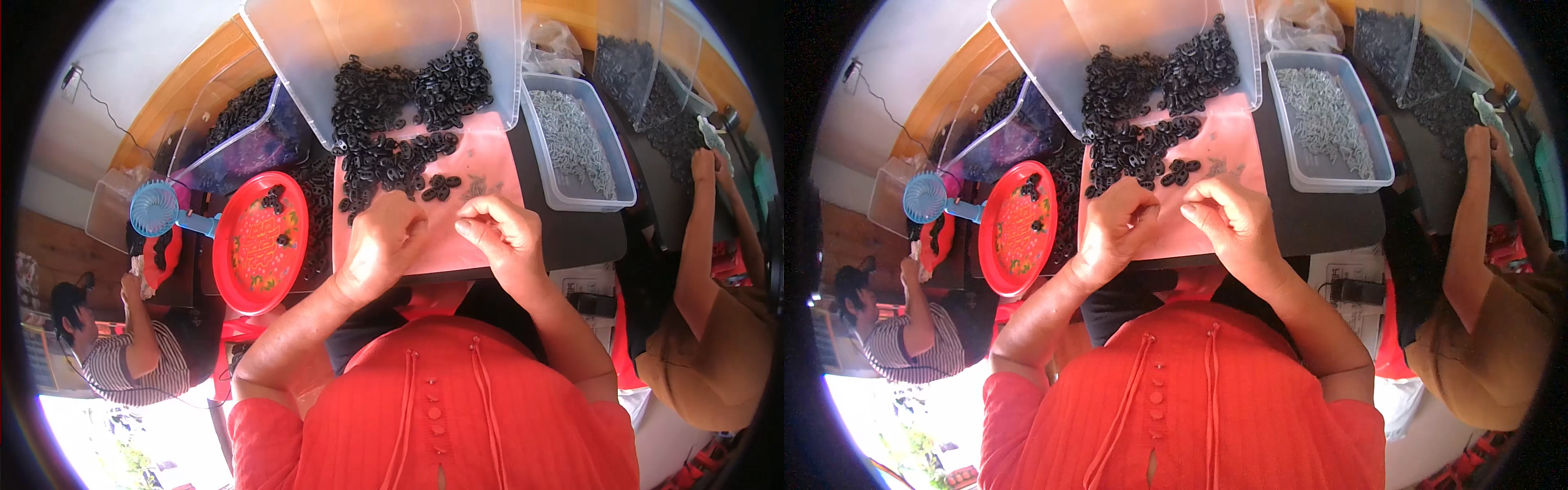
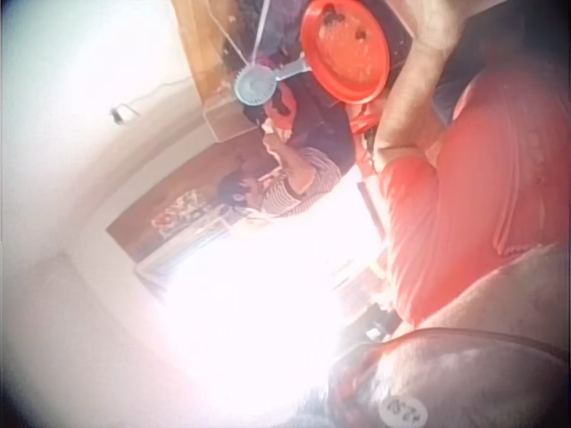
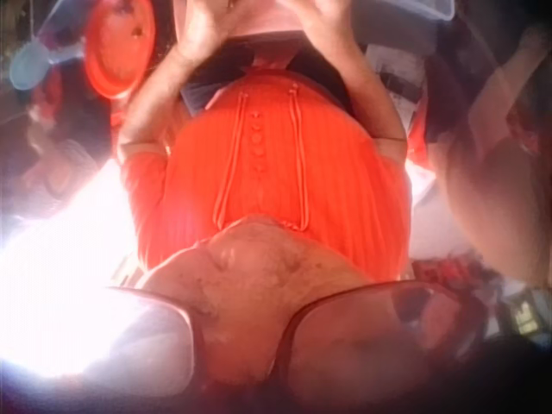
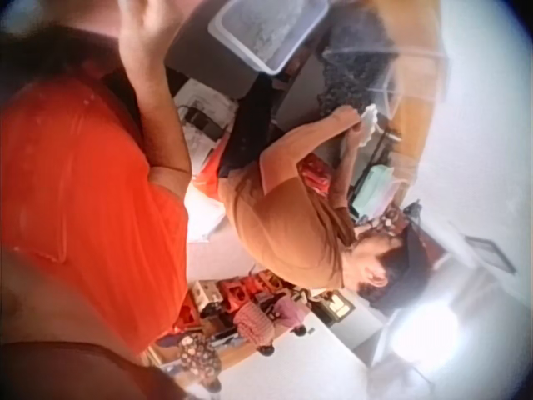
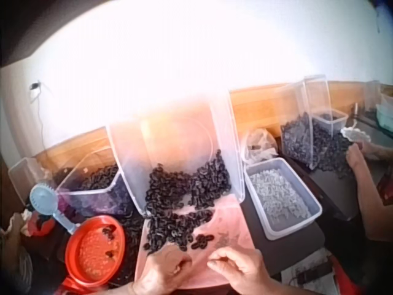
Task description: The person assembles plastic cord locks by inserting small metal pins into plastic components by hand.
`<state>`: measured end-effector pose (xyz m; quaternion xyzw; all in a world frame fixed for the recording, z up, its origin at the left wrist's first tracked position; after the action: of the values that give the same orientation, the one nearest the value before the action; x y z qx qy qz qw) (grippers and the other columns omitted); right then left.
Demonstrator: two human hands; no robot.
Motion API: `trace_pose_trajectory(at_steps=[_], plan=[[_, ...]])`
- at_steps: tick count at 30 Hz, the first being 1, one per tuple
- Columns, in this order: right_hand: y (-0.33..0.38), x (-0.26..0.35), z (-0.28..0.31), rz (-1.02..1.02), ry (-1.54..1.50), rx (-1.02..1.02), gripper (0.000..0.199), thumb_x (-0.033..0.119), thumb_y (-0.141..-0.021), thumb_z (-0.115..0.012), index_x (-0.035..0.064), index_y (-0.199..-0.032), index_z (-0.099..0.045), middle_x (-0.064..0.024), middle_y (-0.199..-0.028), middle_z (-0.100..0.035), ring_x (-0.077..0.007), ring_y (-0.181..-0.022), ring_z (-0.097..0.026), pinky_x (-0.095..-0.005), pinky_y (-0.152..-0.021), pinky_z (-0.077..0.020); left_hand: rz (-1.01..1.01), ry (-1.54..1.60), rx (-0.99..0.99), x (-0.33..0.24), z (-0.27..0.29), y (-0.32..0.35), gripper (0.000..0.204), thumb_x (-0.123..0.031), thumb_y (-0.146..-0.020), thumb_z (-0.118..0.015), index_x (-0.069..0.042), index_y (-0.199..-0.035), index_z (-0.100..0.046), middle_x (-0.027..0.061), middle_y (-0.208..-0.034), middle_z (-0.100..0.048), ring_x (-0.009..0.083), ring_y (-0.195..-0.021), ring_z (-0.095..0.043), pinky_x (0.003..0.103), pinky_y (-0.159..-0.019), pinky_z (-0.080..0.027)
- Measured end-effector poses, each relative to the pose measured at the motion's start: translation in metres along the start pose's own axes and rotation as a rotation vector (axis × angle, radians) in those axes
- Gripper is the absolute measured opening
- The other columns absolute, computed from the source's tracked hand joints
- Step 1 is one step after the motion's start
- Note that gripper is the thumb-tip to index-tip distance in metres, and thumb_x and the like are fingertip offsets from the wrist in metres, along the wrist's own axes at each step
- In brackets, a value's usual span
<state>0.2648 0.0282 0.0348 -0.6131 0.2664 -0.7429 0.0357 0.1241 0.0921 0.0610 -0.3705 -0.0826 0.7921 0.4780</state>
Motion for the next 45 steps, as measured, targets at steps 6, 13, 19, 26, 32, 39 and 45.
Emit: trace_pose_trajectory(at_steps=[6, 13, 19, 26, 32, 39, 45], plan=[[0.004, 0.012, -0.03, 0.05, -0.082, 0.16, 0.009, -0.003, -0.084, -0.068, -0.0027, -0.089, -0.06, -0.0077, -0.081, -0.062, -0.0144, -0.069, -0.059, -0.0276, -0.061, -0.0465, 0.731, 0.802, -0.007, 0.018, -0.008, 0.037, 0.008, -0.006, -0.087, -0.064, 0.001, -0.09, -0.066, -0.0025, -0.074, -0.061, 0.0044, -0.062, -0.052, 0.02, -0.054, -0.041], [0.015, 0.003, -0.044, -0.024, -0.192, 0.118, 0.011, -0.004, -0.084, -0.068, -0.0029, -0.089, -0.059, -0.0079, -0.079, -0.062, -0.0133, -0.068, -0.059, -0.0274, -0.061, -0.047, 0.871, 0.94, -0.027, 0.025, -0.014, 0.06, 0.01, -0.008, -0.086, -0.064, 0.0, -0.091, -0.067, 0.0024, -0.074, -0.063, 0.0043, -0.057, -0.05, 0.019, -0.047, -0.036], [0.017, 0.006, -0.045, -0.004, -0.092, 0.198, 0.006, -0.001, -0.088, -0.065, -0.0013, -0.09, -0.059, -0.0038, -0.077, -0.06, -0.0091, -0.066, -0.054, -0.0234, -0.059, -0.044, 0.845, 0.899, -0.051, 0.024, -0.008, 0.064, 0.009, -0.006, -0.086, -0.063, 0.001, -0.091, -0.067, 0.0026, -0.073, -0.063, 0.0046, -0.057, -0.051, 0.019, -0.048, -0.037], [0.016, -0.016, -0.03, -0.238, -0.421, 0.018, 0.005, 0.003, -0.09, -0.063, -0.0012, -0.093, -0.062, -0.0022, -0.075, -0.058, -0.0045, -0.061, -0.047, -0.0186, -0.054, -0.0367, -0.082, 0.701, -0.179, -0.079, 0.111, 0.028, 0.016, 0.013, -0.082, -0.06, 0.005, -0.095, -0.064, 0.0088, -0.082, -0.063, 0.0176, -0.075, -0.061, 0.028, -0.066, -0.047], [0.016, -0.016, -0.034, -0.242, -0.332, 0.061, 0.006, 0.005, -0.091, -0.063, -0.0003, -0.09, -0.06, -0.0035, -0.078, -0.06, -0.0052, -0.061, -0.048, -0.0189, -0.055, -0.0376, -0.23, 0.969, -0.177, -0.142, 0.156, 0.03, 0.03, -0.006, -0.083, -0.072, -0.026, -0.105, -0.065, 0.0078, -0.085, -0.063, 0.0281, -0.05, -0.054, 0.035, -0.04, -0.044], [0.017, -0.019, -0.027, -0.23, -0.3, 0.053, 0.005, 0.004, -0.09, -0.063, -0.0004, -0.09, -0.061, -0.0024, -0.077, -0.06, -0.0047, -0.062, -0.049, -0.0185, -0.055, -0.0377, -0.143, 0.903, -0.007, -0.165, 0.177, 0.059, 0.034, -0.013, -0.08, -0.074, -0.023, -0.111, -0.064, 0.0066, -0.086, -0.063, 0.0271, -0.059, -0.055, 0.036, -0.049, -0.044], [0.018, -0.015, -0.031, -0.208, -0.309, 0.059, 0.004, 0.004, -0.09, -0.063, 0.0001, -0.09, -0.061, -0.0017, -0.076, -0.06, -0.0044, -0.062, -0.049, -0.0184, -0.055, -0.0376, -0.05, 0.813, 0.155, -0.16, 0.149, 0.015, 0.042, -0.019, -0.078, -0.076, -0.02, -0.117, -0.062, 0.0054, -0.088, -0.063, 0.0261, -0.067, -0.055, 0.038, -0.058, -0.045]])
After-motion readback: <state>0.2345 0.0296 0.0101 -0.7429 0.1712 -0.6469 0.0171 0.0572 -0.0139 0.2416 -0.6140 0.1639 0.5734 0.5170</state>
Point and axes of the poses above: each hand's wrist, its own y-axis away from the middle knuckle, its own z-axis out of the back of the hand, x = y × z, the point moved 9 cm from there along -y, towards the middle knuckle
